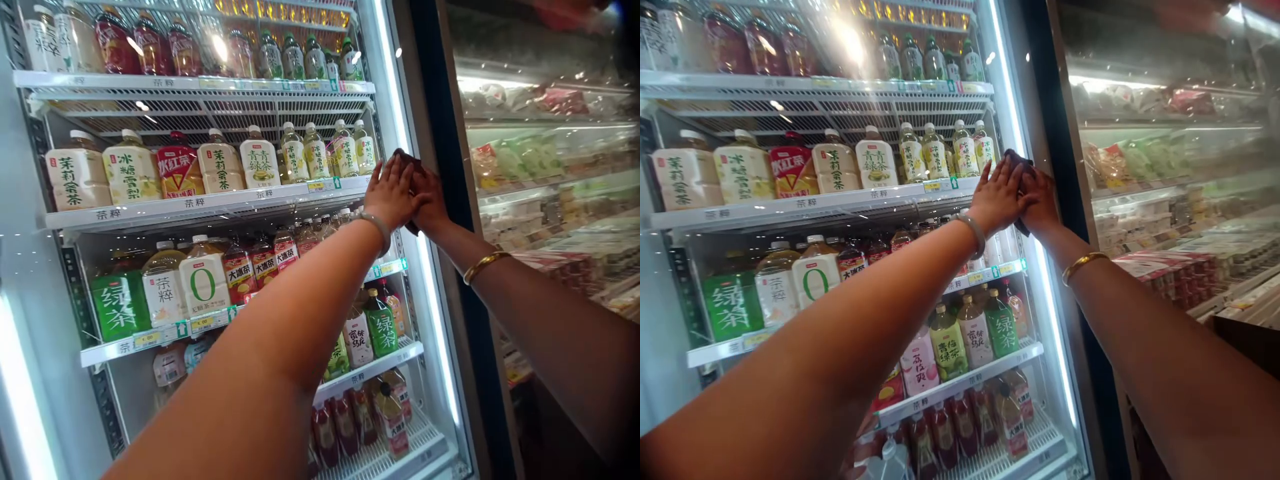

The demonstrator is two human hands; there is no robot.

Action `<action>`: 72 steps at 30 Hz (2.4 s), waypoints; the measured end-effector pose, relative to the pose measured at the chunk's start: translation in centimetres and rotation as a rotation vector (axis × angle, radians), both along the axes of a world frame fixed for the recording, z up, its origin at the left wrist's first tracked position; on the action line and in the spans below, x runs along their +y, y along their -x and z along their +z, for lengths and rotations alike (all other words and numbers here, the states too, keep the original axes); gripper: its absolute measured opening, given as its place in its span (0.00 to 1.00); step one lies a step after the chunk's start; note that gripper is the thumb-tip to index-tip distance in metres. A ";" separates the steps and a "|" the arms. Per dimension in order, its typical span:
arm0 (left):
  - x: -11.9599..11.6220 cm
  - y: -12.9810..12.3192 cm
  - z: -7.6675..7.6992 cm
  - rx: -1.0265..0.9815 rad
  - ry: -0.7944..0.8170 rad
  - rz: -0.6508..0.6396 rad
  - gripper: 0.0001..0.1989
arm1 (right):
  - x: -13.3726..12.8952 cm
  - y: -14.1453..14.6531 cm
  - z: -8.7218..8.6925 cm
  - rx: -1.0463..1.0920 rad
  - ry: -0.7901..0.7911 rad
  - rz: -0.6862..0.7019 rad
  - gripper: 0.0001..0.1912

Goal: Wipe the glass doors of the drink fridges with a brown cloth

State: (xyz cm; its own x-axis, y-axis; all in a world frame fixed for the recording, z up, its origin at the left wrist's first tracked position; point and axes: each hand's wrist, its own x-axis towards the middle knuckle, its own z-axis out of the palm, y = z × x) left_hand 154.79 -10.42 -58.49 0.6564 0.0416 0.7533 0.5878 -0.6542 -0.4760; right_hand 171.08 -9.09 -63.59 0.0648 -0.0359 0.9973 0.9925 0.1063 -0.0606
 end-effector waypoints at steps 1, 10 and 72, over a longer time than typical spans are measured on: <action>-0.2 -0.1 -1.1 0.014 0.000 0.001 0.40 | -0.1 0.1 -1.5 0.024 -0.014 0.015 0.26; -1.5 4.0 -6.6 0.197 -0.028 0.050 0.42 | 0.1 5.6 -9.5 0.143 -0.039 0.028 0.30; 1.5 13.7 -10.4 -0.202 0.022 -0.139 0.38 | -0.7 14.5 -6.1 0.188 -0.037 0.062 0.29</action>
